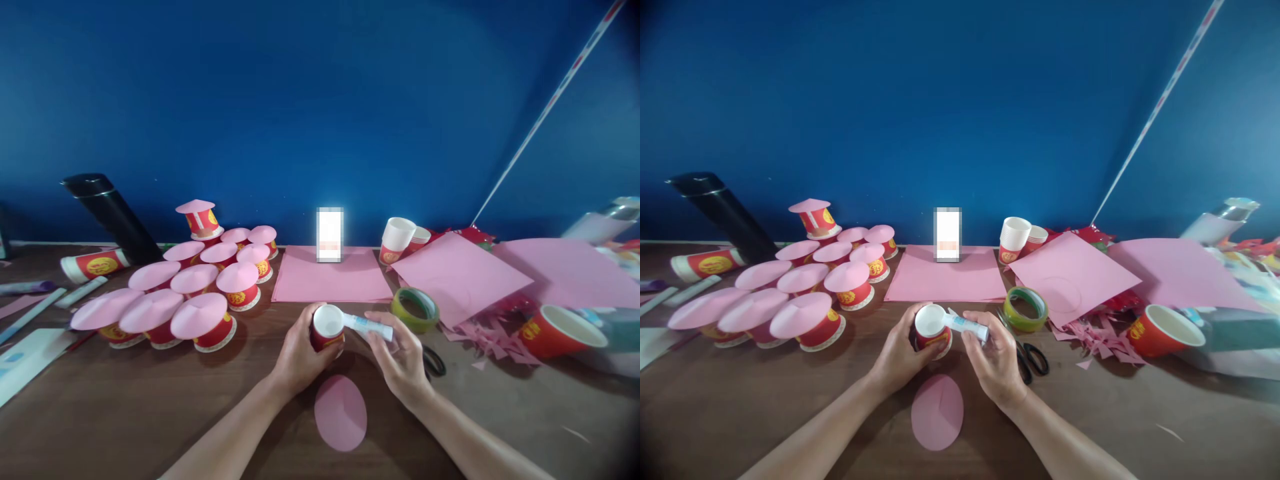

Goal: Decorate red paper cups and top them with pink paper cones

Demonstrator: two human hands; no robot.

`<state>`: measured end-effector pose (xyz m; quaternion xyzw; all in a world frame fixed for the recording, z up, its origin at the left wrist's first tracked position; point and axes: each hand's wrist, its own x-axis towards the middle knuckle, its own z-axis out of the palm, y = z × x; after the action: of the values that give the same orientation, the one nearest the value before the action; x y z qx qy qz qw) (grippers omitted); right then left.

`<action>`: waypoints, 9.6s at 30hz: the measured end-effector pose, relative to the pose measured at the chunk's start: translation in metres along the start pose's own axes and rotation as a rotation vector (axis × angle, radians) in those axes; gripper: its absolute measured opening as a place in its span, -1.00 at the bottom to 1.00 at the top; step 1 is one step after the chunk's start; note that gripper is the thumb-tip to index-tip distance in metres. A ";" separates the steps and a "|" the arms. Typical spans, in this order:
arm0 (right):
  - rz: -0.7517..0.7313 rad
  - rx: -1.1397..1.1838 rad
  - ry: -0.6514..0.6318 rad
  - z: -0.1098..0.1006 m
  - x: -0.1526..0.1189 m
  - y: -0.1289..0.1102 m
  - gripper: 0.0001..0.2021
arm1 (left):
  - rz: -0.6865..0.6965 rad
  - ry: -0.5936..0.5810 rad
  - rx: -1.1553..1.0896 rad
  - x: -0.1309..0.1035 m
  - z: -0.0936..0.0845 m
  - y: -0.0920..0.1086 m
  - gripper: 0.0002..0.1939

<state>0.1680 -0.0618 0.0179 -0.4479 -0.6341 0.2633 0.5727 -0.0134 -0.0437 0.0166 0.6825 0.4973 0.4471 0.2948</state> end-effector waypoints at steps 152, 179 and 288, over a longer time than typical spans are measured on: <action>-0.203 -0.167 -0.050 -0.006 0.002 -0.010 -0.87 | 0.032 0.064 0.180 0.001 -0.001 -0.002 -0.28; -0.148 -0.234 -0.046 -0.006 0.003 -0.008 -0.88 | -0.016 0.021 0.198 0.000 0.000 0.008 -0.50; -0.486 -0.269 -0.093 -0.009 0.003 -0.013 -0.66 | -0.004 -0.093 0.177 -0.006 0.000 0.007 -0.53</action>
<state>0.1730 -0.0666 0.0325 -0.3420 -0.7778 0.0522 0.5248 -0.0110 -0.0515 0.0204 0.7249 0.5221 0.3685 0.2571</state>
